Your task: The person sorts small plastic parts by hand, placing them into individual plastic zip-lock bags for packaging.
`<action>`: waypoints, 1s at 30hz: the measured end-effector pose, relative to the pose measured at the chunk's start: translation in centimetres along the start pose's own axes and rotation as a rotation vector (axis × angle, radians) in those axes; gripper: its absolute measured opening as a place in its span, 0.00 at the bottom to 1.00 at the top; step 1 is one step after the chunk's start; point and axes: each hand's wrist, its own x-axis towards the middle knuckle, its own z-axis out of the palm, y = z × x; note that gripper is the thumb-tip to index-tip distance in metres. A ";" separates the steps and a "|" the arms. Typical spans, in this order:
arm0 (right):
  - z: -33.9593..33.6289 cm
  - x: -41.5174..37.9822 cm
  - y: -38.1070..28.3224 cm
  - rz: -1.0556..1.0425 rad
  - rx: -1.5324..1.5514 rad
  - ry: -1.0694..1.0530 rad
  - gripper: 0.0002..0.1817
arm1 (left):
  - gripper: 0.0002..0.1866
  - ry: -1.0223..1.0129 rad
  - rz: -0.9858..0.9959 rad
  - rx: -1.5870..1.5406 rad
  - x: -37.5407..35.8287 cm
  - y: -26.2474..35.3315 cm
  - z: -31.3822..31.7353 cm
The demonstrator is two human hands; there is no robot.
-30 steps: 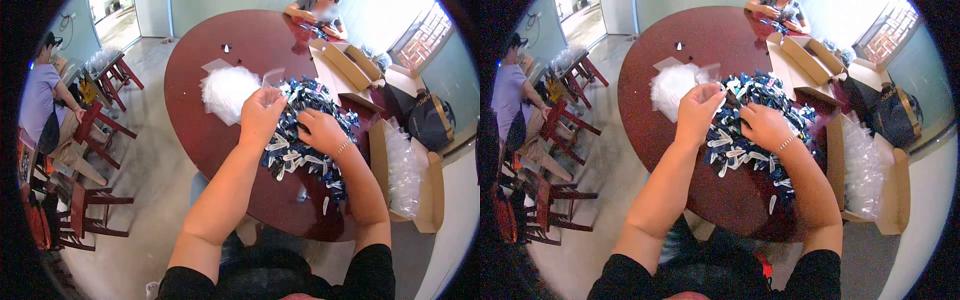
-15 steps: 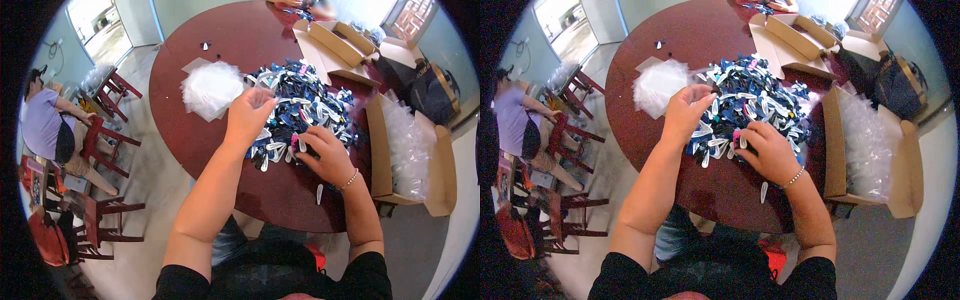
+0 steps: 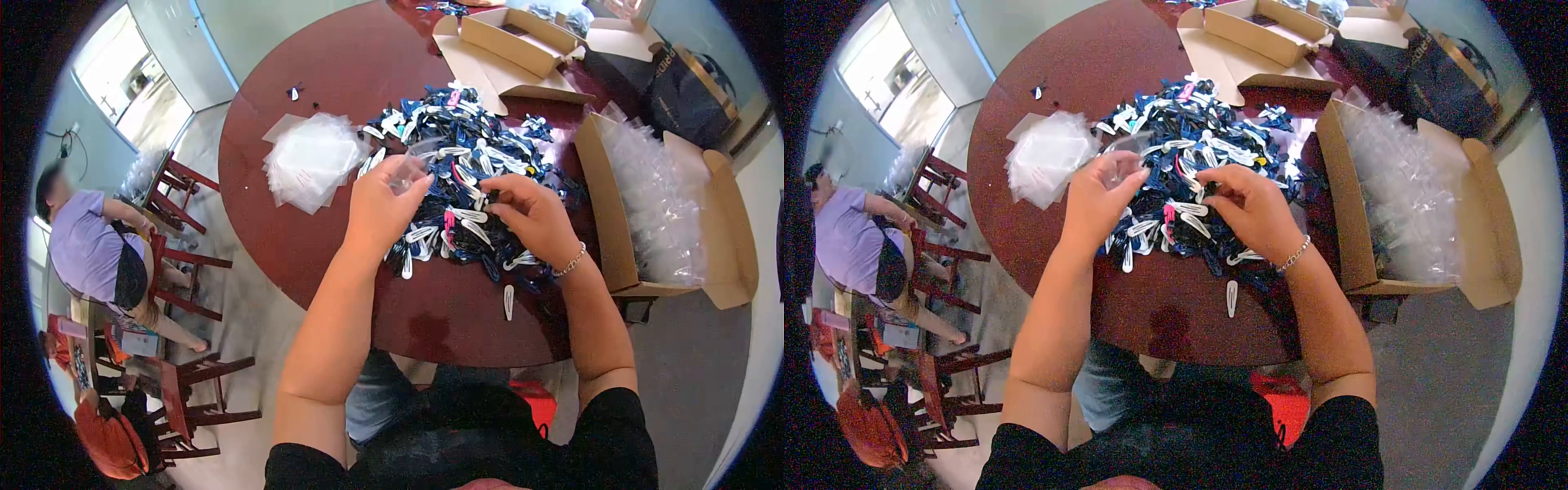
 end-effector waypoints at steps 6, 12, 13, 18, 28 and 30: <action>0.6 -0.1 -0.2 -0.056 0.042 0.128 0.14 | 0.12 -0.051 0.085 0.039 -0.5 0.3 0.5; 0.9 0.0 -0.8 -0.152 -0.040 0.241 0.13 | 0.12 -0.088 0.050 -0.008 -0.6 1.0 0.2; 0.9 0.1 -1.3 -0.173 -0.059 0.260 0.14 | 0.13 -0.092 0.057 -0.014 -0.6 1.1 0.2; 1.2 1.5 -5.2 -0.372 -0.146 0.280 0.14 | 0.15 -0.112 0.034 -0.152 -0.6 0.4 0.6; 3.6 5.2 -5.7 -0.375 -0.229 0.273 0.21 | 0.15 -0.247 -0.064 -0.373 -0.6 1.8 -0.3; 3.1 5.0 -6.1 -0.340 -0.222 0.228 0.20 | 0.17 -0.304 -0.075 -0.384 -0.1 1.4 -0.5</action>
